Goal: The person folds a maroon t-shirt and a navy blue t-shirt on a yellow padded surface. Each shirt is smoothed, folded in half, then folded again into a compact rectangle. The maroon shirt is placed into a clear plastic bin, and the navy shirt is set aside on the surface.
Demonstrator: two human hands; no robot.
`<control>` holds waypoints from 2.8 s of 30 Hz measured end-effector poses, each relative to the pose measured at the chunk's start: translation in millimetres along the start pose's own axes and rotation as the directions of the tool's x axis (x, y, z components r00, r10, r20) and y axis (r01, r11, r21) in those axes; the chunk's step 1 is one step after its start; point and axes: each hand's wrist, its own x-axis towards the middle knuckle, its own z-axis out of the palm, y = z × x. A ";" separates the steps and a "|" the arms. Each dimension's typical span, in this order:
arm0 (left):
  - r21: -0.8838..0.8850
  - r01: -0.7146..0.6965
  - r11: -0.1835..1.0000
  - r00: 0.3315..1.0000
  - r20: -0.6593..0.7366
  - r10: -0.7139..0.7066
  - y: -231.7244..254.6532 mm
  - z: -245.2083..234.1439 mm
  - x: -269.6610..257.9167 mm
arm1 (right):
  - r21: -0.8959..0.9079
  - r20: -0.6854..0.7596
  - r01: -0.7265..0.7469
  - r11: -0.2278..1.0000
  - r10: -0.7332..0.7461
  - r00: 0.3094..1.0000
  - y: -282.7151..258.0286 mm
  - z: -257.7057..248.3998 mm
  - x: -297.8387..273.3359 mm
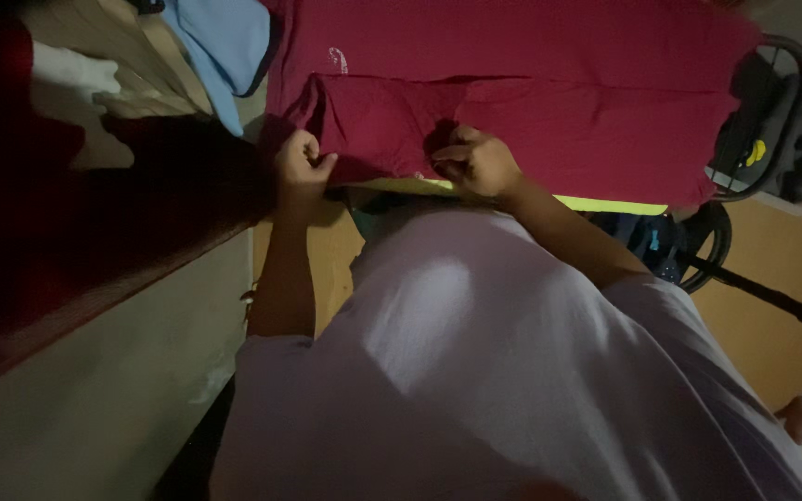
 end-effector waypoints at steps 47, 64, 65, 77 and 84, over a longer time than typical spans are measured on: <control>-0.036 0.197 0.980 0.968 -0.152 -0.200 -3.9 34.4 83.3 | -0.432 0.427 -0.021 0.901 0.225 0.876 -8.7 42.1 48.5; 0.248 0.043 0.968 0.991 -0.136 -0.009 -66.4 -9.2 32.7 | -0.328 0.410 0.093 0.940 0.053 0.911 15.9 43.2 22.9; 0.260 0.084 0.962 0.989 -0.139 -0.049 -68.2 -9.3 33.6 | -0.355 0.395 0.067 0.932 0.085 0.915 20.3 39.8 20.2; 0.017 0.170 0.985 0.983 -0.079 -0.168 -73.8 -33.2 14.9 | -0.320 -0.253 -0.745 0.586 0.705 0.663 100.9 -62.6 -198.2; 0.149 0.082 0.985 0.992 -0.105 -0.067 -34.7 -39.7 15.8 | 0.197 -0.599 -0.905 0.377 0.777 0.193 162.3 -70.9 -289.7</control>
